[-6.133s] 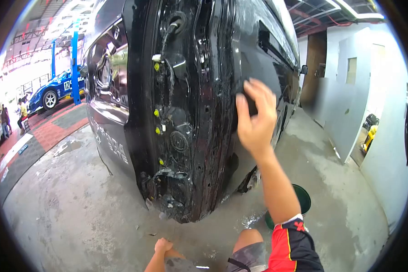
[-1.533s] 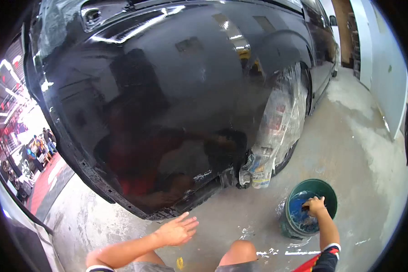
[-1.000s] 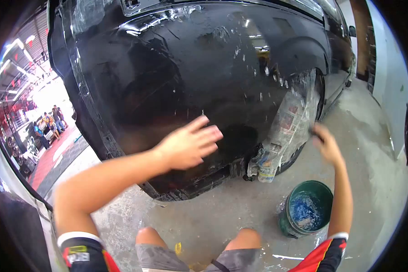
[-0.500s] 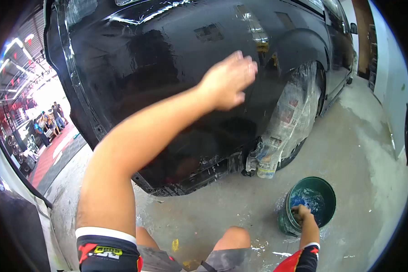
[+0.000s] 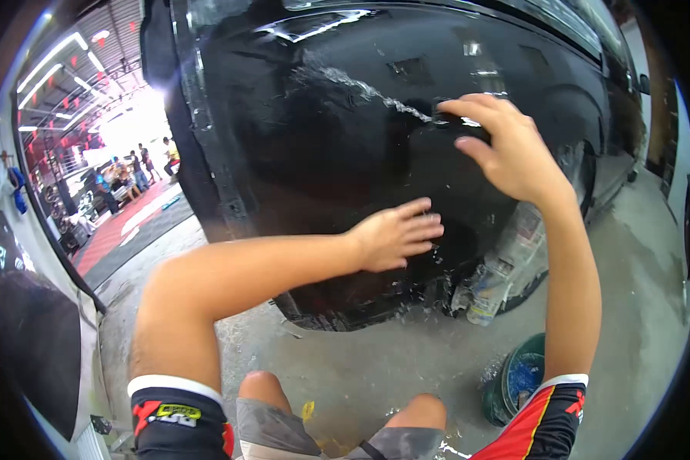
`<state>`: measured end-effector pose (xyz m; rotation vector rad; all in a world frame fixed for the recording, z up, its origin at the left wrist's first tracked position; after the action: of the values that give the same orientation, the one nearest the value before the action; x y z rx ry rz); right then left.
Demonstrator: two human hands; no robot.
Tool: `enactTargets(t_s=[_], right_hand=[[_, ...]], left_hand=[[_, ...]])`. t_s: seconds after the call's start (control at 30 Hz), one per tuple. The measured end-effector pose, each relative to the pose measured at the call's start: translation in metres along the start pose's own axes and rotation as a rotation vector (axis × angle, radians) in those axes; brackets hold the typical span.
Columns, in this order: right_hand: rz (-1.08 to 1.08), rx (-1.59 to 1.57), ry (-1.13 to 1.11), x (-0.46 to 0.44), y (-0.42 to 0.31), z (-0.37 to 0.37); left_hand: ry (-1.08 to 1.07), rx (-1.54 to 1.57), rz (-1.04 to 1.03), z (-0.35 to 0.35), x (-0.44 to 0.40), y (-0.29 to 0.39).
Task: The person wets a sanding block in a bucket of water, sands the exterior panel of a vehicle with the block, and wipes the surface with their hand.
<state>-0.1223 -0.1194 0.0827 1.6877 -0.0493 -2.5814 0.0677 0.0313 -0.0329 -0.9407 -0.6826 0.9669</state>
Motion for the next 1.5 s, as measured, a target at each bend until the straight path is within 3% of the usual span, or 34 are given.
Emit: enactTargets(t_s=[0.13,0.23,0.27,0.33,0.37,0.4,0.43,0.47,0.5,0.53,0.57,0.6,0.67,0.7,0.73,0.77,0.8,0.87,0.9,0.93,0.97,1.0,1.03,1.1,1.13,1.17,1.23,1.37,1.43,1.47,1.5], right_hand=[[-0.057,-0.255,0.032,0.078,0.051,-0.010],[-0.514,-0.280,-0.083,0.254,0.116,-0.023],[-0.778,-0.351,-0.088,0.325,0.132,-0.024],[-1.028,-0.044,-0.003,0.483,0.162,-0.026],[-1.100,0.215,0.003,0.549,0.163,-0.027],[-1.291,0.238,-0.041,0.603,0.161,-0.028],[-1.357,0.401,-0.232,0.612,0.138,-0.025],[-1.486,0.491,-0.419,0.633,0.130,-0.029],[-1.673,0.579,-0.624,0.595,0.094,-0.027],[-1.629,0.592,-0.755,0.621,0.091,-0.031],[-1.575,0.607,-0.877,0.649,0.088,-0.034],[-1.560,0.553,-1.026,0.653,0.090,-0.035],[-1.532,0.388,-1.109,0.660,0.089,-0.026],[-1.548,0.276,-1.180,0.659,0.087,-0.022],[-1.560,0.168,-1.241,0.656,0.088,-0.016],[-1.315,0.264,-1.229,0.655,0.090,-0.006],[-1.312,0.279,-1.214,0.645,0.097,0.007],[-0.916,0.435,-0.887,0.615,0.104,0.032],[-0.820,0.391,-1.007,0.578,0.121,0.035],[-0.730,0.343,-1.136,0.535,0.146,0.038],[-0.484,0.391,-1.107,0.470,0.145,0.034],[-0.533,0.402,-1.259,0.349,0.116,0.015],[-0.280,0.387,-1.052,0.273,0.102,0.004],[-0.117,-0.045,-0.577,0.109,0.039,-0.007],[0.037,-0.083,-0.320,0.059,0.019,-0.013],[0.135,0.066,-0.162,0.019,0.001,-0.012],[0.154,0.148,-0.067,-0.028,-0.012,-0.015],[0.013,0.122,-0.020,0.009,0.013,-0.022],[-0.051,-0.043,-0.054,0.080,0.043,-0.034],[-0.107,-0.281,-0.023,0.126,0.060,-0.042],[-0.207,-0.194,-0.021,0.183,0.077,-0.048]], left_hand=[[0.224,0.152,0.225,0.061,0.075,-0.080],[0.224,-0.126,0.456,0.115,0.133,-0.136],[0.264,-0.284,0.520,0.120,0.145,-0.152],[0.086,-0.287,0.574,0.135,0.144,-0.180],[0.120,-0.276,0.534,0.131,0.133,-0.189],[0.137,-0.256,0.585,0.126,0.116,-0.187],[0.152,-0.237,0.637,0.120,0.095,-0.184],[0.315,-0.106,0.481,0.099,0.076,-0.174],[0.473,0.027,0.323,0.085,0.056,-0.158],[0.469,0.060,0.185,0.072,0.041,-0.135],[0.400,0.154,0.167,0.056,0.028,-0.099],[0.469,0.217,0.131,0.029,0.027,-0.057],[0.319,0.373,-0.011,-0.005,0.030,0.022],[0.201,0.547,-0.156,-0.019,0.039,0.055],[-0.107,0.791,-0.342,-0.022,0.048,0.082],[-0.215,0.826,-0.293,-0.025,0.059,0.102],[-0.321,0.868,-0.239,-0.018,0.071,0.115],[0.057,0.783,-0.406,-0.036,0.097,0.137],[-0.089,0.773,-0.411,-0.024,0.098,0.131],[-0.079,0.778,-0.415,-0.023,0.096,0.129],[-0.054,0.702,-0.414,-0.023,0.089,0.129],[-0.028,0.626,-0.412,-0.020,0.079,0.127],[-0.112,0.463,-0.446,-0.018,0.065,0.124],[-0.027,0.410,-0.326,-0.024,0.042,0.124],[-0.030,0.375,-0.297,-0.016,0.035,0.111],[0.011,0.365,-0.251,-0.011,0.034,0.103],[0.061,0.338,-0.168,0.000,0.040,0.081],[0.100,0.274,0.016,0.022,0.084,0.028],[0.113,0.261,0.088,0.034,0.116,0.000],[0.106,0.300,0.129,0.052,0.131,-0.021],[0.120,0.275,0.193,0.067,0.147,-0.044]])
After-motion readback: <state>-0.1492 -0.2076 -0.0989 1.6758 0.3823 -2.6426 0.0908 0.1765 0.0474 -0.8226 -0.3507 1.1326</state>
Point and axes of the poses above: each hand's wrist, its own x-axis away from the middle knuckle, its own z-axis out of the back of the hand, y = z × x, the point moved 1 cm from there along -x, towards the middle knuckle, and after that the axes turned 8 degrees about y, right-handed, at the moved point
